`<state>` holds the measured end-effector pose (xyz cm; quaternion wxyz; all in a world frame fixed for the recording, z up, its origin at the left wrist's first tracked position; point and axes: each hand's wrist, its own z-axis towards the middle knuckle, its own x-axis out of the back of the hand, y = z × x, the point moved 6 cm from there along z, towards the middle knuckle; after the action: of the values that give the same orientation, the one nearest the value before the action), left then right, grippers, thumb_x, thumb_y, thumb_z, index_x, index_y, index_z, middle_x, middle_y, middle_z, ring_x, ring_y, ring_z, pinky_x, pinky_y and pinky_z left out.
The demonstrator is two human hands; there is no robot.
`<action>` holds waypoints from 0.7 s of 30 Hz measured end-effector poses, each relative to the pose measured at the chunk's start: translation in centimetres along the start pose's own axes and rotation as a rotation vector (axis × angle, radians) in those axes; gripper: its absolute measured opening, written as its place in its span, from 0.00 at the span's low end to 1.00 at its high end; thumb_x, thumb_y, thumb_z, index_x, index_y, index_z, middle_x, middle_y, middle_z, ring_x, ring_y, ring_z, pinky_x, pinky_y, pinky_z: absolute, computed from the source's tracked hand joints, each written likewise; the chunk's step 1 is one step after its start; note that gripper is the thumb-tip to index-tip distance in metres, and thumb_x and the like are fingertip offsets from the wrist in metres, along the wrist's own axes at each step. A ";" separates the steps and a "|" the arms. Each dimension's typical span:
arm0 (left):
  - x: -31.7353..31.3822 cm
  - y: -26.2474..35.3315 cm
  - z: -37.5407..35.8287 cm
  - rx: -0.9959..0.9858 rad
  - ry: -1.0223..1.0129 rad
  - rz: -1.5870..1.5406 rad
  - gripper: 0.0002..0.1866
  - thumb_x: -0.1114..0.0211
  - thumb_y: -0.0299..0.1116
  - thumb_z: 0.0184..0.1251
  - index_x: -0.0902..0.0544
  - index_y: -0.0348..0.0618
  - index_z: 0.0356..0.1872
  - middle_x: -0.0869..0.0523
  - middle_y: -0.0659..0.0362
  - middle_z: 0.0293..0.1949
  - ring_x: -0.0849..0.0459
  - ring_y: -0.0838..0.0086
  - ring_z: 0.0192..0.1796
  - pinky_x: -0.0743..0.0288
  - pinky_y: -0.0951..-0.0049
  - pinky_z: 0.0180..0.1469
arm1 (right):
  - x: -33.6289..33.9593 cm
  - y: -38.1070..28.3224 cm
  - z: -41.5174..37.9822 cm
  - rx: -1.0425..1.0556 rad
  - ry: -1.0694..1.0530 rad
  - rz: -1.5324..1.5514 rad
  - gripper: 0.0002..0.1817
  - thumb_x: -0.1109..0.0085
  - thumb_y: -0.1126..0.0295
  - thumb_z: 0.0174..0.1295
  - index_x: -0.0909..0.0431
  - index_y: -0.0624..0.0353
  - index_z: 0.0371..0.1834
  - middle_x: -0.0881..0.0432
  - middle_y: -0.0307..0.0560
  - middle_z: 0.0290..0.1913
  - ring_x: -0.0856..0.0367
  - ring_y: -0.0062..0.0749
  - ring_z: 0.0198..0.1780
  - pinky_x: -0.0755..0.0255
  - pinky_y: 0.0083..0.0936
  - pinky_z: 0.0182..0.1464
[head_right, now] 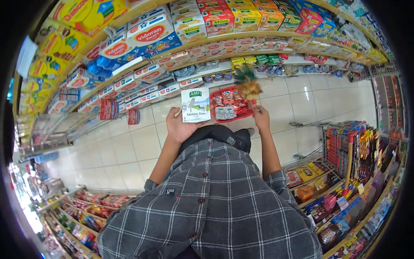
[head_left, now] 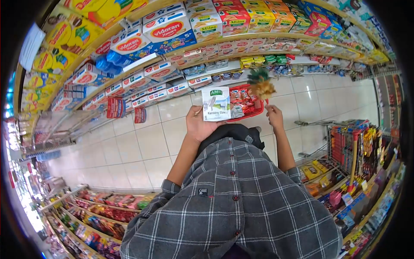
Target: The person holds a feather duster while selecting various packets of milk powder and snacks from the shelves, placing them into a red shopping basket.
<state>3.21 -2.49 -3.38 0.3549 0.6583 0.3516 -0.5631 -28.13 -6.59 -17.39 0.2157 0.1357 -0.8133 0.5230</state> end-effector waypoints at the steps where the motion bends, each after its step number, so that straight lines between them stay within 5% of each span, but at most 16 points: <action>1: -0.1 -0.2 -0.2 -0.002 0.063 -0.095 0.39 0.50 0.49 0.64 0.42 0.38 0.73 0.41 0.41 0.74 0.44 0.44 0.76 0.55 0.44 0.76 | -0.5 2.7 -0.8 -0.123 -0.008 0.037 0.20 0.40 0.53 0.64 0.17 0.63 0.38 0.21 0.41 0.23 0.28 0.24 0.23 0.34 0.26 0.27; 3: 0.5 -0.6 0.0 0.006 0.150 -0.202 0.39 0.53 0.54 0.68 0.42 0.39 0.74 0.42 0.41 0.74 0.44 0.43 0.76 0.55 0.39 0.75 | -2.9 11.5 -0.7 -0.046 -0.012 -0.124 0.25 0.42 0.47 0.64 0.17 0.62 0.36 0.19 0.46 0.24 0.23 0.32 0.24 0.29 0.29 0.31; 5: 2.2 -0.5 0.4 0.042 0.298 -0.084 0.38 0.53 0.53 0.69 0.42 0.39 0.74 0.40 0.41 0.74 0.42 0.44 0.75 0.52 0.41 0.74 | -5.9 17.7 -2.6 -0.205 -0.086 -0.484 0.27 0.46 0.43 0.65 0.17 0.61 0.36 0.16 0.54 0.27 0.17 0.46 0.30 0.25 0.37 0.37; 6: 3.2 -0.3 0.9 0.058 0.367 -0.024 0.37 0.53 0.53 0.69 0.42 0.39 0.73 0.39 0.42 0.73 0.41 0.44 0.74 0.50 0.41 0.74 | -6.5 15.3 -5.3 -0.010 -0.296 -0.565 0.31 0.46 0.39 0.62 0.18 0.60 0.42 0.16 0.64 0.42 0.17 0.59 0.43 0.23 0.43 0.46; 7: 4.2 -0.1 1.7 0.075 0.385 0.228 0.36 0.53 0.51 0.69 0.39 0.39 0.72 0.35 0.42 0.71 0.36 0.47 0.72 0.44 0.45 0.73 | -11.9 26.9 -4.6 -0.033 -0.591 -0.596 0.40 0.41 0.36 0.56 0.25 0.63 0.57 0.21 0.72 0.51 0.22 0.64 0.56 0.27 0.46 0.59; 9: 8.0 0.0 3.0 0.090 0.477 0.293 0.34 0.53 0.48 0.69 0.37 0.37 0.71 0.30 0.44 0.68 0.30 0.48 0.68 0.39 0.47 0.70 | -9.6 23.6 -9.9 -0.536 -0.392 -0.532 0.53 0.27 0.36 0.39 0.33 0.61 0.64 0.32 0.64 0.65 0.30 0.61 0.64 0.30 0.52 0.60; 12: 12.0 0.3 6.3 0.145 0.547 0.210 0.31 0.53 0.45 0.68 0.33 0.37 0.67 0.24 0.47 0.64 0.25 0.52 0.65 0.34 0.53 0.68 | -10.6 21.6 -12.2 -0.689 -0.324 -0.658 0.54 0.25 0.37 0.39 0.36 0.59 0.65 0.39 0.60 0.68 0.35 0.58 0.67 0.32 0.57 0.60; 18: 25.3 0.2 14.3 0.180 0.840 0.680 0.28 0.42 0.34 0.64 0.32 0.39 0.66 0.20 0.52 0.57 0.22 0.60 0.60 0.30 0.57 0.64 | -14.1 27.8 -11.5 -0.862 -0.358 -0.699 0.49 0.22 0.45 0.39 0.39 0.56 0.61 0.40 0.58 0.68 0.37 0.59 0.68 0.36 0.62 0.61; 21: 34.0 3.9 18.3 0.006 0.881 0.915 0.19 0.41 0.26 0.65 0.25 0.36 0.57 0.18 0.58 0.49 0.20 0.69 0.54 0.27 0.68 0.58 | -16.5 30.9 -11.2 -0.656 -0.304 -0.946 0.42 0.24 0.49 0.42 0.36 0.55 0.57 0.32 0.52 0.61 0.28 0.52 0.60 0.29 0.51 0.57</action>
<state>1.64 -18.07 -38.90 0.3800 0.9128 0.1459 -0.0319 -25.24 16.36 -46.02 0.3371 0.4831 -0.8054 0.0662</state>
